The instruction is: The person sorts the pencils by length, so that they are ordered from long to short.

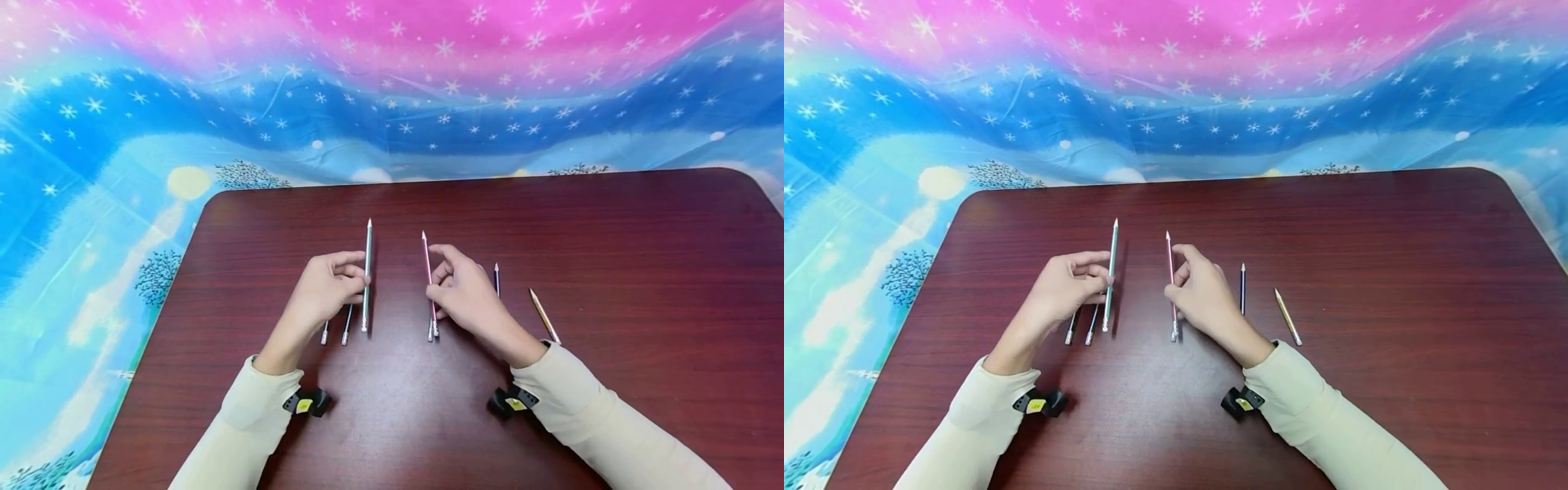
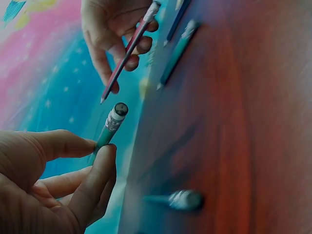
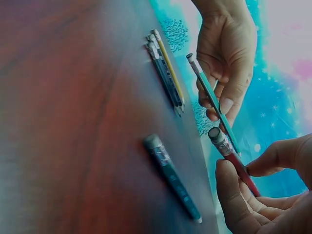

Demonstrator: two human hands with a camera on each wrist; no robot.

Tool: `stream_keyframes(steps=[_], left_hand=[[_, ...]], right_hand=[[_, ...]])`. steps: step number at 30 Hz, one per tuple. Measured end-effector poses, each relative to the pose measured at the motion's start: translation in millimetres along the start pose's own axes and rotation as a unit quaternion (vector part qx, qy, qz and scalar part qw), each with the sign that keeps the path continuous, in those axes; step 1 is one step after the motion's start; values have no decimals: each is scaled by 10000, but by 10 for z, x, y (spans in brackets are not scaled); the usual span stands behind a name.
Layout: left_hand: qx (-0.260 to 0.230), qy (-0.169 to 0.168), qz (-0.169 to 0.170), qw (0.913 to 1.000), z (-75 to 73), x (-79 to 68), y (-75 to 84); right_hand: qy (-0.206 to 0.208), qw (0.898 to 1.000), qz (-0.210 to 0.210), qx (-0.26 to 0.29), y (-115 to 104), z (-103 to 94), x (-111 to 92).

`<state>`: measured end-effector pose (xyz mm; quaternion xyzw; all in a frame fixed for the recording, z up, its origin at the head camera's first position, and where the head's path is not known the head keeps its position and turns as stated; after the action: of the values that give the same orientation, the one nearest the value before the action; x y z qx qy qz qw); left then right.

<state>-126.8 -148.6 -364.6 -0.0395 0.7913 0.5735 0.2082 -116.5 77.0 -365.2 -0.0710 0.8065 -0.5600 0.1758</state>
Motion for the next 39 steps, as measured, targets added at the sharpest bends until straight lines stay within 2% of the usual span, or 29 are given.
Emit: stream_keyframes(steps=[8, 13, 23, 32, 39], left_hand=[[-317, 135, 9, 9994, -321, 69, 38], [-333, 135, -214, 9991, -496, 161, 48], [-358, 165, -470, 9981, -740, 415, 64], [-402, 217, -739, 9962, -808, 661, 84], [-196, 314, -926, 9950, -806, 798, 79]], right_hand=[[-204, 9998, -38, 40, -179, 53, 195], [-347, 9985, 62, 419, -248, 110, 350], [-435, 9908, 321, 1242, -279, 224, 648], [-368, 9875, 558, 1425, -233, 299, 803], [-326, 9866, 562, 1497, -215, 350, 947]])
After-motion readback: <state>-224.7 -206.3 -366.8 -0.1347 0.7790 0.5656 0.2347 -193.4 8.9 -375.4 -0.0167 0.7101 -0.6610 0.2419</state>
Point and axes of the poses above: each hand's wrist, its own x-axis towards the middle knuckle, its own z-axis out of the palm, y = z × x, the point moved 3 cm from there along x, towards the middle knuckle, and after that the axes turned 6 degrees about -y, right-handed, at the moved point
